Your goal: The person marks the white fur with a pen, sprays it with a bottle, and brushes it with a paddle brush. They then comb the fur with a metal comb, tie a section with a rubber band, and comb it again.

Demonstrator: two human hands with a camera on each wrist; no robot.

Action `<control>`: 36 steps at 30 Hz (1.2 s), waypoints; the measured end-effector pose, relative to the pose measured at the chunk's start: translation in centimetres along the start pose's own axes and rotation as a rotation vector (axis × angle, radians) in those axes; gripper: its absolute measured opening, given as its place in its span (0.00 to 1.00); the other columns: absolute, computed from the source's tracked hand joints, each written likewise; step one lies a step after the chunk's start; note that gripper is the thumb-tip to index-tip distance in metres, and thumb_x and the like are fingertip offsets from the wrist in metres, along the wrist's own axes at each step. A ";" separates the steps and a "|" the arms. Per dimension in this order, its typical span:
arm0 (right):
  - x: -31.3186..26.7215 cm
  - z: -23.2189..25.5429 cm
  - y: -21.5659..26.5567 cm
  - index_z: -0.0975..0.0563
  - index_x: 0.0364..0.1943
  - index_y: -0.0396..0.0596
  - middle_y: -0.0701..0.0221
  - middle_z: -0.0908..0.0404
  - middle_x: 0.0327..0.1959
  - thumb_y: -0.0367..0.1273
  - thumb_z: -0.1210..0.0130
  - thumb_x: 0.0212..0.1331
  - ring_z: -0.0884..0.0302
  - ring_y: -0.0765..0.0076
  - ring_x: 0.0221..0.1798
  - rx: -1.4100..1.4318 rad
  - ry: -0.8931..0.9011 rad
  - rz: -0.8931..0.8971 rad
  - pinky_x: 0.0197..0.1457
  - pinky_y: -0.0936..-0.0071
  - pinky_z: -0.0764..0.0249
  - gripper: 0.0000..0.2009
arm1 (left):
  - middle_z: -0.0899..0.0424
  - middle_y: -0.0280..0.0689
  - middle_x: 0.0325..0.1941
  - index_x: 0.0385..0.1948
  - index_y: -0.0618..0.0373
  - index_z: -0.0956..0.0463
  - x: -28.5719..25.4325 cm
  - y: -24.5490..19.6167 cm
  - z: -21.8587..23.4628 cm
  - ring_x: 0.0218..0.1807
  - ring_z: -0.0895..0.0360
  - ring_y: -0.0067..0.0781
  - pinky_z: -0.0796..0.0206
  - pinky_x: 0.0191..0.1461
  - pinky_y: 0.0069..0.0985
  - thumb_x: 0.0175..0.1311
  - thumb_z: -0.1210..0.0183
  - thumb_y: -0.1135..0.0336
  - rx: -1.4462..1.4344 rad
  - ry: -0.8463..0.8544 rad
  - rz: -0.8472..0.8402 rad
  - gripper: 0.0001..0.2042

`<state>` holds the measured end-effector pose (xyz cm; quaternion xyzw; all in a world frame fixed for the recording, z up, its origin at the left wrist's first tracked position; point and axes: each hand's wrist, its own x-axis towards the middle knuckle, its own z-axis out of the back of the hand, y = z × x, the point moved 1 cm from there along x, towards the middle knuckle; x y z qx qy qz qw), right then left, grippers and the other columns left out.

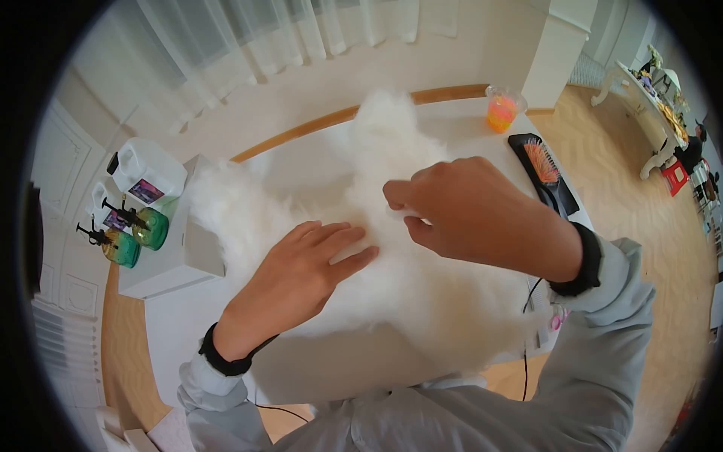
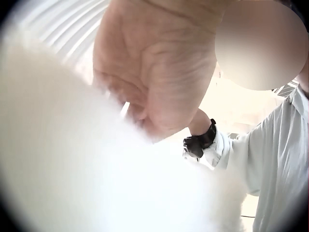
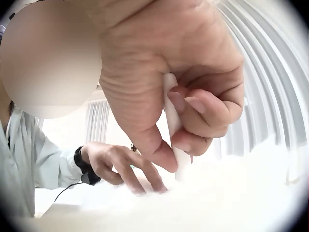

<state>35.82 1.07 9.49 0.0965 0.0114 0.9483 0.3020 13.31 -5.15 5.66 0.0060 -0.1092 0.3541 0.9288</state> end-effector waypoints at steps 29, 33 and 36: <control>0.9 -0.2 -1.8 0.27 0.31 0.44 0.66 0.25 0.21 0.28 0.43 0.54 0.25 0.57 0.23 -0.037 0.025 -0.064 0.27 0.63 0.31 0.05 | 0.24 0.41 0.43 0.53 0.63 0.26 2.5 1.2 -0.8 0.46 0.27 0.38 0.36 0.54 0.30 0.49 0.48 0.84 -0.089 -0.021 0.042 0.24; 1.0 -0.1 -1.4 0.24 0.33 0.45 0.67 0.25 0.24 0.26 0.40 0.50 0.24 0.57 0.26 -0.043 0.053 -0.138 0.30 0.64 0.30 0.07 | 0.26 0.41 0.40 0.55 0.62 0.26 2.8 1.4 -1.1 0.46 0.28 0.38 0.36 0.54 0.31 0.49 0.49 0.84 -0.115 -0.043 0.029 0.26; 0.9 -0.2 -1.5 0.24 0.33 0.45 0.67 0.25 0.24 0.26 0.40 0.50 0.24 0.56 0.26 -0.034 0.046 -0.140 0.30 0.64 0.30 0.07 | 0.27 0.41 0.41 0.54 0.60 0.25 2.7 1.3 -1.0 0.46 0.29 0.38 0.36 0.55 0.32 0.49 0.48 0.83 -0.087 0.004 -0.025 0.25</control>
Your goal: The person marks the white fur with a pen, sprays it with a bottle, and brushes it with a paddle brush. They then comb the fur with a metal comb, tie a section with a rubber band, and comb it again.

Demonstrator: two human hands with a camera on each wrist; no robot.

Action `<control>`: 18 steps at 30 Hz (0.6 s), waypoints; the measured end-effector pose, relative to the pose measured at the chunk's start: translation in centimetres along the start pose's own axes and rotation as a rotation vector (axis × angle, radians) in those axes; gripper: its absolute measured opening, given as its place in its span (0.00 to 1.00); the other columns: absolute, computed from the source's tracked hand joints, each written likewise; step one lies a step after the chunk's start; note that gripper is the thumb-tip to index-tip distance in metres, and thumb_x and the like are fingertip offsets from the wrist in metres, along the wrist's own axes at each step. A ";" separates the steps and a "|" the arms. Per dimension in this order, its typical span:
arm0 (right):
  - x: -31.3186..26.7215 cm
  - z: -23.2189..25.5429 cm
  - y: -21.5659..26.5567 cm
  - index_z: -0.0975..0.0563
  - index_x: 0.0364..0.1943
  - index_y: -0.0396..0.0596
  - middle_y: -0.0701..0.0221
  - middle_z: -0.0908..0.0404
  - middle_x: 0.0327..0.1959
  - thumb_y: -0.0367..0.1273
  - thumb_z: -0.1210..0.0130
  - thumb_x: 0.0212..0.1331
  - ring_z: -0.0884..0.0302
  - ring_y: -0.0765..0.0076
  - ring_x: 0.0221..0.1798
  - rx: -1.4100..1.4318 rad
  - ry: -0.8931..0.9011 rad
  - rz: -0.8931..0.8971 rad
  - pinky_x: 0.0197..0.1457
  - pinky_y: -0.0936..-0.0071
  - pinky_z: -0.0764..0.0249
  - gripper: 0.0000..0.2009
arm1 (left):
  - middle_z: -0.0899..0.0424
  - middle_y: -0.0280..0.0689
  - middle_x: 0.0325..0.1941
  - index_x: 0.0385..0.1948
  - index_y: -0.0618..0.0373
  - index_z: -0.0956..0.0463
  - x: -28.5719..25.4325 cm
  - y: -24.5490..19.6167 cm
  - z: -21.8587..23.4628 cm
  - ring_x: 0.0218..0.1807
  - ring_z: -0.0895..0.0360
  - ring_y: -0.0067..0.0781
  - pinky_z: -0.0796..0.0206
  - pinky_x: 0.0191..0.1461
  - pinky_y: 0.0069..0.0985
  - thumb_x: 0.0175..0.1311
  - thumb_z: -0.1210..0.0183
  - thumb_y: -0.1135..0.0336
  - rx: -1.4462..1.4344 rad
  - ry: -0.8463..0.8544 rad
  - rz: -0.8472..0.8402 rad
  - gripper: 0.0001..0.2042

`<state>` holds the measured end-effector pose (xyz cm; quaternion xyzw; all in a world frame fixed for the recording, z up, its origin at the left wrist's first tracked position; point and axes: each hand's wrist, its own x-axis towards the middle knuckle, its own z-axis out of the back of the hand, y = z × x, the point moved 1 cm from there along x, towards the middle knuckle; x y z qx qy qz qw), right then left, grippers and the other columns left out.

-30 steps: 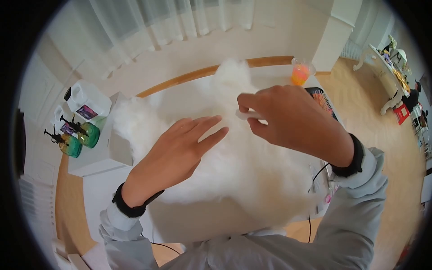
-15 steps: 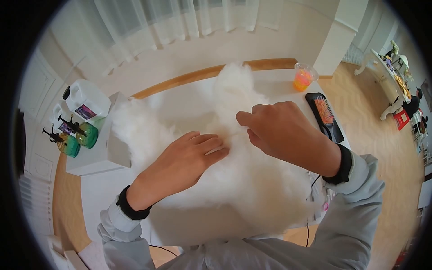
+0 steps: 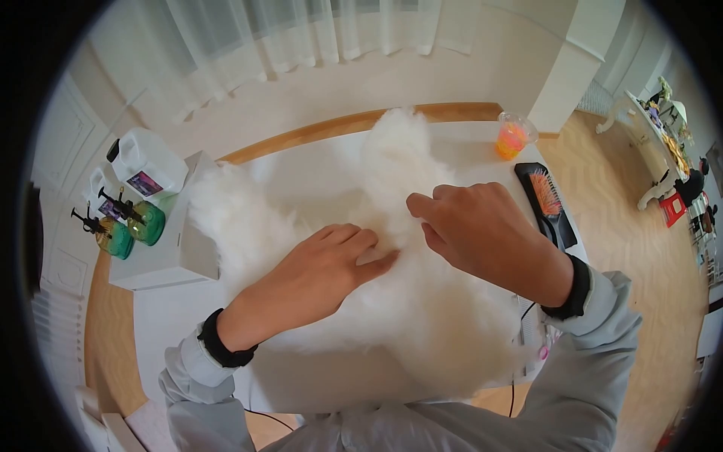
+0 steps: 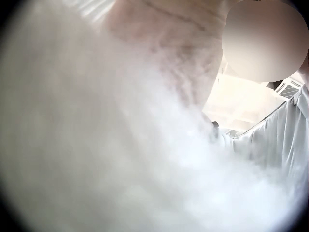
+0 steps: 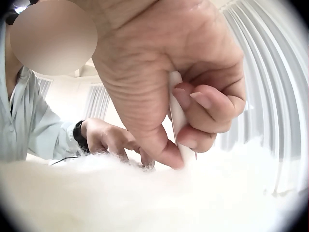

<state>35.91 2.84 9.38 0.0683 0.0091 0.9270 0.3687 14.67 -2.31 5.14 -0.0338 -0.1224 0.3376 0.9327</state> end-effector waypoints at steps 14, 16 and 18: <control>-0.5 -0.4 0.6 0.26 0.35 0.46 0.69 0.27 0.21 0.29 0.42 0.55 0.25 0.61 0.21 -0.074 0.050 0.113 0.22 0.67 0.32 0.06 | 0.27 0.40 0.43 0.52 0.61 0.24 -0.3 -0.2 -0.3 0.49 0.31 0.38 0.36 0.56 0.31 0.50 0.48 0.81 0.004 0.000 -0.008 0.23; -0.4 -0.5 0.5 0.26 0.35 0.46 0.68 0.27 0.21 0.29 0.42 0.55 0.25 0.60 0.21 -0.062 0.045 0.102 0.22 0.67 0.32 0.07 | 0.27 0.40 0.43 0.52 0.61 0.23 -0.4 -0.2 -0.2 0.49 0.31 0.38 0.36 0.56 0.31 0.50 0.48 0.81 0.007 -0.005 -0.007 0.23; -0.4 -0.6 0.5 0.27 0.35 0.45 0.68 0.26 0.22 0.29 0.42 0.55 0.25 0.60 0.21 -0.036 0.032 0.104 0.23 0.67 0.32 0.07 | 0.28 0.39 0.43 0.52 0.61 0.23 -0.4 -0.2 -0.2 0.49 0.31 0.38 0.36 0.56 0.31 0.50 0.48 0.81 0.009 -0.010 -0.009 0.23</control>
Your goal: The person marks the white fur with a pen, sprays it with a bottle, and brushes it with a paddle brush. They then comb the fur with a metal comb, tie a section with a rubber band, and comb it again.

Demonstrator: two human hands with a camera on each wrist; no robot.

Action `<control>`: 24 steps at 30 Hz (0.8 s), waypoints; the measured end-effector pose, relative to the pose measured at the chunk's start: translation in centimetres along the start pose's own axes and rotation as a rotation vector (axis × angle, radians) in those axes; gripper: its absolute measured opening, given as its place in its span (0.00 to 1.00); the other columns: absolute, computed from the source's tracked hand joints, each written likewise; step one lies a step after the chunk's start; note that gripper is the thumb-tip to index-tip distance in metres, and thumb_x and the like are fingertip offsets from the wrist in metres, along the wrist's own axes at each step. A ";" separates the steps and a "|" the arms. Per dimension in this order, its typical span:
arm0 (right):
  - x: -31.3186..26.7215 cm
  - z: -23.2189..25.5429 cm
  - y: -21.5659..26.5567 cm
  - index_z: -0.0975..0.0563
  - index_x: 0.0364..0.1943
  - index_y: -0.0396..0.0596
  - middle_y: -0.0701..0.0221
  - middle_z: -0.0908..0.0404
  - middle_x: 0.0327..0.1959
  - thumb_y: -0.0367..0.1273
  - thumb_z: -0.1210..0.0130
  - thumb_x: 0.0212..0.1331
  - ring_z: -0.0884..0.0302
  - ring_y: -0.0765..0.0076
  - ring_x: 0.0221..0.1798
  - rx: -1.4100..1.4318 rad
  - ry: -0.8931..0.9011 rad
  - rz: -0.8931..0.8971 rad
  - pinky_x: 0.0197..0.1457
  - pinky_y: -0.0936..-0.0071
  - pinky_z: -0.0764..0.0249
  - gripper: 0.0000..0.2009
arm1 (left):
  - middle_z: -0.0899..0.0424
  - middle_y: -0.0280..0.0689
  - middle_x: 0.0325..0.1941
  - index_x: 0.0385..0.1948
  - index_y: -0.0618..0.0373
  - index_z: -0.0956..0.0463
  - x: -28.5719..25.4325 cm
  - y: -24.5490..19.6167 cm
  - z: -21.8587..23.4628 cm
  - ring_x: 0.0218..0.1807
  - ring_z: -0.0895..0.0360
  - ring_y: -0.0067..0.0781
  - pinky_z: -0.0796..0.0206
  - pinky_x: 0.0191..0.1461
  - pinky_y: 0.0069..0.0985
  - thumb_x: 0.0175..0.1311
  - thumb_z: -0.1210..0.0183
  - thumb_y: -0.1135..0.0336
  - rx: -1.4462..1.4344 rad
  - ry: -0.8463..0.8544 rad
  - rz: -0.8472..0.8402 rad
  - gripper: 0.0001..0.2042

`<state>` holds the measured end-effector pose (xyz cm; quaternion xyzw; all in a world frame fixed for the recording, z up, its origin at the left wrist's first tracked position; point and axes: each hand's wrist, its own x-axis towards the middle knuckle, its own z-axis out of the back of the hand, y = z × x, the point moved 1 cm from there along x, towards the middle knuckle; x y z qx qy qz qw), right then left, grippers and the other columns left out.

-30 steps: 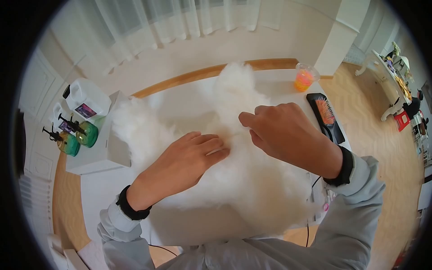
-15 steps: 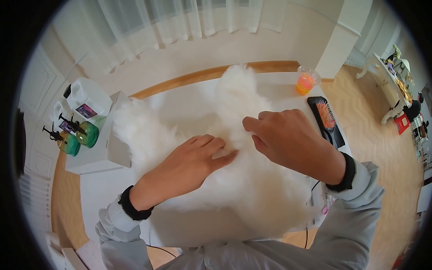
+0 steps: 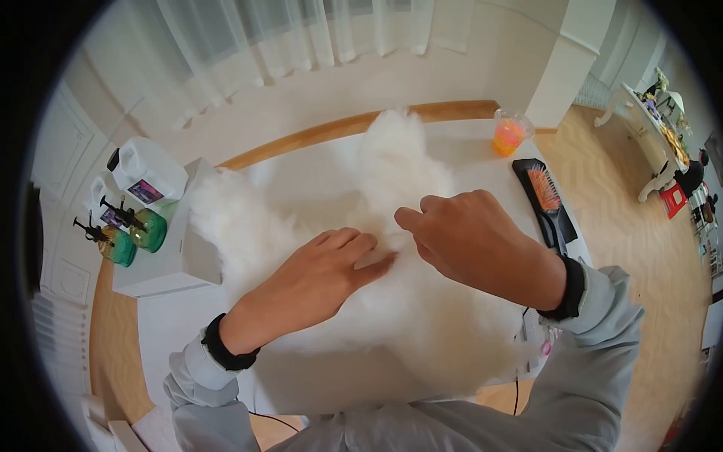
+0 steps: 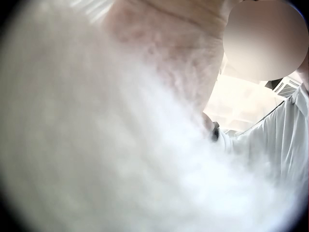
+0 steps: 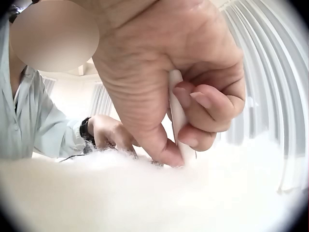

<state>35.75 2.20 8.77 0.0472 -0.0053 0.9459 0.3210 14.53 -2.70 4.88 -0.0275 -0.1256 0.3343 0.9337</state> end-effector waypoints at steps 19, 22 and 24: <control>0.2 1.7 -0.8 0.25 0.35 0.47 0.66 0.22 0.24 0.29 0.43 0.54 0.23 0.56 0.27 0.044 -0.222 -0.078 0.28 0.61 0.30 0.06 | 0.31 0.43 0.66 0.60 0.65 0.33 0.3 0.8 1.9 0.64 0.31 0.42 0.37 0.63 0.36 0.52 0.47 0.82 -0.003 0.032 -0.035 0.28; 0.9 -0.1 -1.5 0.24 0.35 0.49 0.70 0.23 0.25 0.30 0.42 0.54 0.23 0.58 0.28 0.013 -0.153 -0.018 0.29 0.64 0.31 0.06 | 0.30 0.46 0.65 0.59 0.66 0.32 1.5 2.0 2.4 0.62 0.30 0.44 0.36 0.62 0.36 0.51 0.48 0.83 0.075 -0.028 -0.004 0.27; 0.5 -0.6 -0.5 0.25 0.36 0.49 0.68 0.24 0.23 0.30 0.44 0.54 0.22 0.55 0.27 0.100 -0.123 0.029 0.29 0.59 0.29 0.07 | 0.29 0.47 0.64 0.59 0.67 0.32 1.7 2.7 2.2 0.60 0.29 0.45 0.34 0.60 0.37 0.52 0.49 0.83 0.038 -0.091 -0.021 0.26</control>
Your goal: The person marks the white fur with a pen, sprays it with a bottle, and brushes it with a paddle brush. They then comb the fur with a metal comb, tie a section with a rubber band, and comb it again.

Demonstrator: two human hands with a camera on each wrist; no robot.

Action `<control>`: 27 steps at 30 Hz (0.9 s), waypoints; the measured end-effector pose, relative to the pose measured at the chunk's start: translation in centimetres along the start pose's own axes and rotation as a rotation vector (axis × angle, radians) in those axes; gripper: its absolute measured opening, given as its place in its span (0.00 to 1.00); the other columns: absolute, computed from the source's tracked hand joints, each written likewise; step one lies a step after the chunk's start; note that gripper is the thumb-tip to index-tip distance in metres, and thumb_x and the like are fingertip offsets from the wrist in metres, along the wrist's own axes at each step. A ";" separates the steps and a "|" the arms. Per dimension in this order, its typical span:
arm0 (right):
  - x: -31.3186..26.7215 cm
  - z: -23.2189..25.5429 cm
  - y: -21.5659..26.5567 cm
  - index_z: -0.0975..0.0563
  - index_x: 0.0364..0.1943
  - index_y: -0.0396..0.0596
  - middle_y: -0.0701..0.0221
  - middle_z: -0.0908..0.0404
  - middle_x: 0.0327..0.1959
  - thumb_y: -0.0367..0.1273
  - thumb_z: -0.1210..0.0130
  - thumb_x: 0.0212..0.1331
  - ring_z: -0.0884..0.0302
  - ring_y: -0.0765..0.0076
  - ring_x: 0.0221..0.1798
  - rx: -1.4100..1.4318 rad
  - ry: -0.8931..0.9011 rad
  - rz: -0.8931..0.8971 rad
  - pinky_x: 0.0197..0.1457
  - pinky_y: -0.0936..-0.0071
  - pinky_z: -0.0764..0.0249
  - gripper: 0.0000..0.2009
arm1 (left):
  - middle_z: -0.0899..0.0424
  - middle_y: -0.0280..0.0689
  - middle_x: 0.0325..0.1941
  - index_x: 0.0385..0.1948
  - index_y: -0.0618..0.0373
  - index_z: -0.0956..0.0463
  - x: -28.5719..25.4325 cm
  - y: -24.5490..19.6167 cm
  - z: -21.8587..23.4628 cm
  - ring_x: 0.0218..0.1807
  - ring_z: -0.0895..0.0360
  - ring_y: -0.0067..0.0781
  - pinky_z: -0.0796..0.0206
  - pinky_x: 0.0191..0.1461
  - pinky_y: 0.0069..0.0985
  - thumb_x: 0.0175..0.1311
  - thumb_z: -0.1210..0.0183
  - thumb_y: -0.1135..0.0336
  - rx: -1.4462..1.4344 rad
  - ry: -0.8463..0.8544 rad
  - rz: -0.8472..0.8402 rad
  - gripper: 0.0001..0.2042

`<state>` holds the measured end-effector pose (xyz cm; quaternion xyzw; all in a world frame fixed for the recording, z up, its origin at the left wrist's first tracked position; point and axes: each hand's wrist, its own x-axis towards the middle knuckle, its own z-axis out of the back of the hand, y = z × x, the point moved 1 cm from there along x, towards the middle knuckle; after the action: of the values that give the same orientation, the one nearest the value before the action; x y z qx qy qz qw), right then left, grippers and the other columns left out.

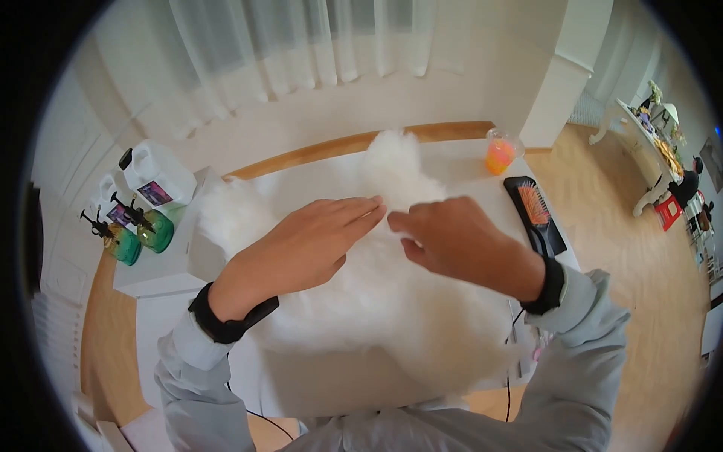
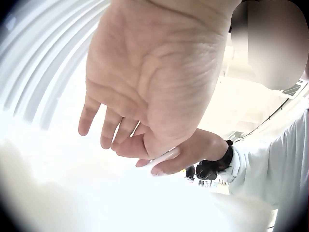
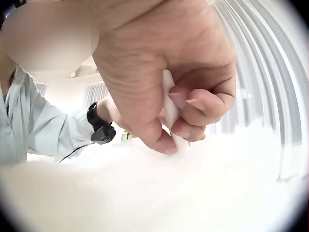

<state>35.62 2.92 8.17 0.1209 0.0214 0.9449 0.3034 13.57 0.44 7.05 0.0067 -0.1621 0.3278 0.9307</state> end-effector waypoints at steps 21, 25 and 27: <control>1.0 0.4 -2.0 0.25 0.33 0.45 0.65 0.23 0.23 0.28 0.44 0.53 0.23 0.56 0.26 -0.049 -0.093 -0.107 0.29 0.61 0.28 0.05 | 0.36 0.61 0.67 0.60 0.75 0.37 -1.2 -1.4 -3.1 0.60 0.27 0.49 0.30 0.58 0.33 0.53 0.51 0.83 0.108 0.141 0.021 0.27; 1.0 0.4 -2.2 0.26 0.32 0.45 0.66 0.23 0.24 0.27 0.42 0.52 0.23 0.57 0.29 -0.087 -0.064 -0.160 0.30 0.64 0.29 0.05 | 0.37 0.60 0.67 0.60 0.74 0.36 -1.0 -1.5 -2.7 0.60 0.27 0.48 0.31 0.59 0.33 0.53 0.51 0.82 0.120 0.162 0.022 0.27; 1.0 0.3 -2.5 0.26 0.32 0.46 0.66 0.22 0.25 0.27 0.42 0.52 0.23 0.56 0.29 -0.071 -0.057 -0.153 0.31 0.64 0.29 0.05 | 0.37 0.58 0.68 0.60 0.72 0.36 -0.7 -1.2 -2.4 0.63 0.29 0.47 0.34 0.63 0.34 0.54 0.51 0.82 0.086 0.183 0.031 0.27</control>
<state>36.35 5.53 8.42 0.1347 -0.0117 0.9154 0.3792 14.49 -0.68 4.66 0.0142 -0.0623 0.3479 0.9354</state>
